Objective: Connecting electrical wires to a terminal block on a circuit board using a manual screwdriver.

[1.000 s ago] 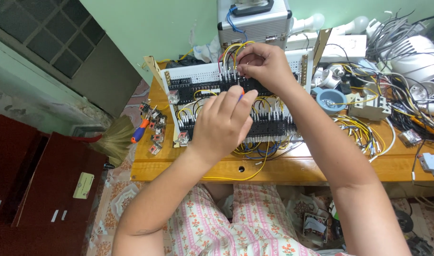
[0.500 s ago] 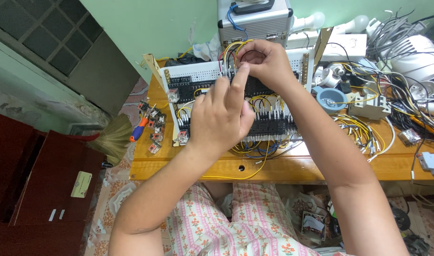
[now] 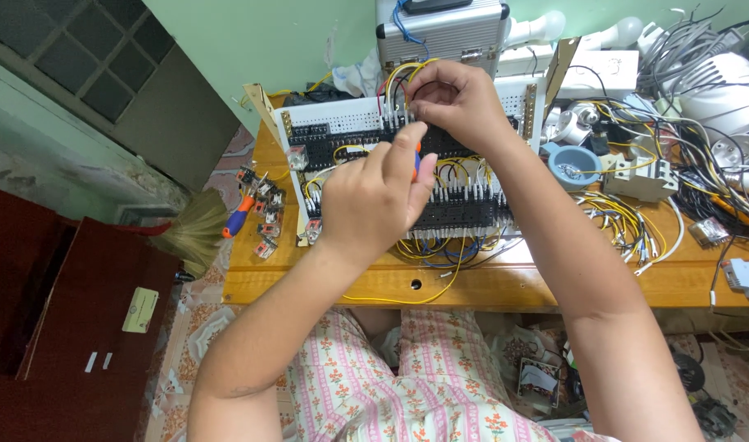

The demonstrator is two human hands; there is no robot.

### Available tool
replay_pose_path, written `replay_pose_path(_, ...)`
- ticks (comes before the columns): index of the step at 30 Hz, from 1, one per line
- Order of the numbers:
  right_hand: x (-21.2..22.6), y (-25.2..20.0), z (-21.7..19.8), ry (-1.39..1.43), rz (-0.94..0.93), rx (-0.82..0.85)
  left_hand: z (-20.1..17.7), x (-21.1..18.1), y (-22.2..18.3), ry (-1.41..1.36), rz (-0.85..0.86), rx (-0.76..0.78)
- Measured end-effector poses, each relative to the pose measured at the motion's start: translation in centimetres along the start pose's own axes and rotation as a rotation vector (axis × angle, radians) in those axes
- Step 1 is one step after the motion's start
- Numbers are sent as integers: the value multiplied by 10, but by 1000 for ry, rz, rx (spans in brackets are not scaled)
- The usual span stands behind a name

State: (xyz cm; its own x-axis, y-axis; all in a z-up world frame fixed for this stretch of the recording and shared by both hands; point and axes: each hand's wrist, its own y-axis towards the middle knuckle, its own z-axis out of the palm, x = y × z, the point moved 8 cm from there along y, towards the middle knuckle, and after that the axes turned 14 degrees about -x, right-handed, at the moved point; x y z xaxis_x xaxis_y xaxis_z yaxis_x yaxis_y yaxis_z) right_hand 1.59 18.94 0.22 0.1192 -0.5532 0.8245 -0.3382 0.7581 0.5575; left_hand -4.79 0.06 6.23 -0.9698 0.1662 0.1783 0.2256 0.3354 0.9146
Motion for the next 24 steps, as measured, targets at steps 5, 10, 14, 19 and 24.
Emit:
replay_pose_path(5, 3, -3, -2, -16, -5, -60, 0, 9, -7, -139, -97, 84)
replay_pose_path(10, -1, -2, -3, -23, 31, -71, -7, 11, -12, -100, -49, -1)
replay_pose_path(14, -4, -4, -2, -31, 13, -75, -7, 8, -16, -137, -78, 27)
replay_pose_path(19, 1, -4, -3, -39, -5, -75, -7, 6, -15, -152, -77, 10)
replay_pose_path(24, 8, -6, -1, 0, -2, -44, -7, 6, -6, -57, -74, 5)
